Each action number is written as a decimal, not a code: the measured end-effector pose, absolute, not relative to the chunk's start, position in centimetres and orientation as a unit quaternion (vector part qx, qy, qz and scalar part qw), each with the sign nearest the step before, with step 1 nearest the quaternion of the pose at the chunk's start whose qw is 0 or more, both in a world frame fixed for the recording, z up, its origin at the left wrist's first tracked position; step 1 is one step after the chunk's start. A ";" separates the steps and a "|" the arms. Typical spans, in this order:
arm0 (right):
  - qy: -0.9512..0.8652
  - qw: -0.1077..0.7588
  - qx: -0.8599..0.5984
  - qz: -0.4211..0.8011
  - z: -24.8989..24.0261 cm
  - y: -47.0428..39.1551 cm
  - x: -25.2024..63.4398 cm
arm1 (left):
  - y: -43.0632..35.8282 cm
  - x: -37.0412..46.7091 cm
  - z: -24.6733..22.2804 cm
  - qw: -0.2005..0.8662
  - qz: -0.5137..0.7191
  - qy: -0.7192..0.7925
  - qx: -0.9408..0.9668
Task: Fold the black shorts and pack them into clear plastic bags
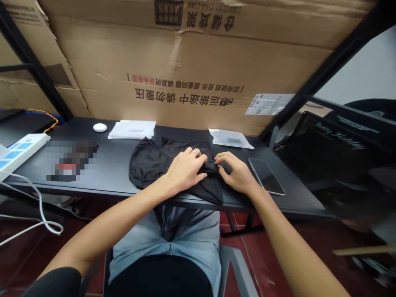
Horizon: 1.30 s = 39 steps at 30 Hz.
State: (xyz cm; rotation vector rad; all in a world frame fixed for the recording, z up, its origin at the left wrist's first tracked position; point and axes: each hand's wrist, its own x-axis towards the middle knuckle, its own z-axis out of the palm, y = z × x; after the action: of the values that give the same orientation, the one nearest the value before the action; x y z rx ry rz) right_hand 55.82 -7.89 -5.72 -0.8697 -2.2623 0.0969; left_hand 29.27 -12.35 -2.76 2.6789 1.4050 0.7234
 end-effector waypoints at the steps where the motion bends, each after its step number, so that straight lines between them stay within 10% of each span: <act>1: -0.865 0.366 -0.341 0.036 -5.7 -8.1 55.8 | -12.1 29.8 -2.8 0.001 0.218 0.452 0.865; 9: -0.795 0.470 -0.382 0.032 -6.1 -10.0 55.9 | -11.6 29.6 -2.0 0.073 0.271 0.457 0.844; 17: -0.889 0.299 -0.343 0.049 -6.2 -10.3 54.4 | -12.5 27.1 -1.9 0.163 0.398 0.509 0.746; 39: -0.895 0.248 -0.370 -0.002 -6.3 -10.7 53.8 | -12.6 23.1 -2.3 0.005 0.270 0.602 0.751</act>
State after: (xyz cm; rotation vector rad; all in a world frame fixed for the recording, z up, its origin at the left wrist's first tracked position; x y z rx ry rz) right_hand 53.83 -10.70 -6.35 -1.0090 -2.4410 -0.0054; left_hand 23.09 -12.57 -2.29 2.3527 1.8847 0.8465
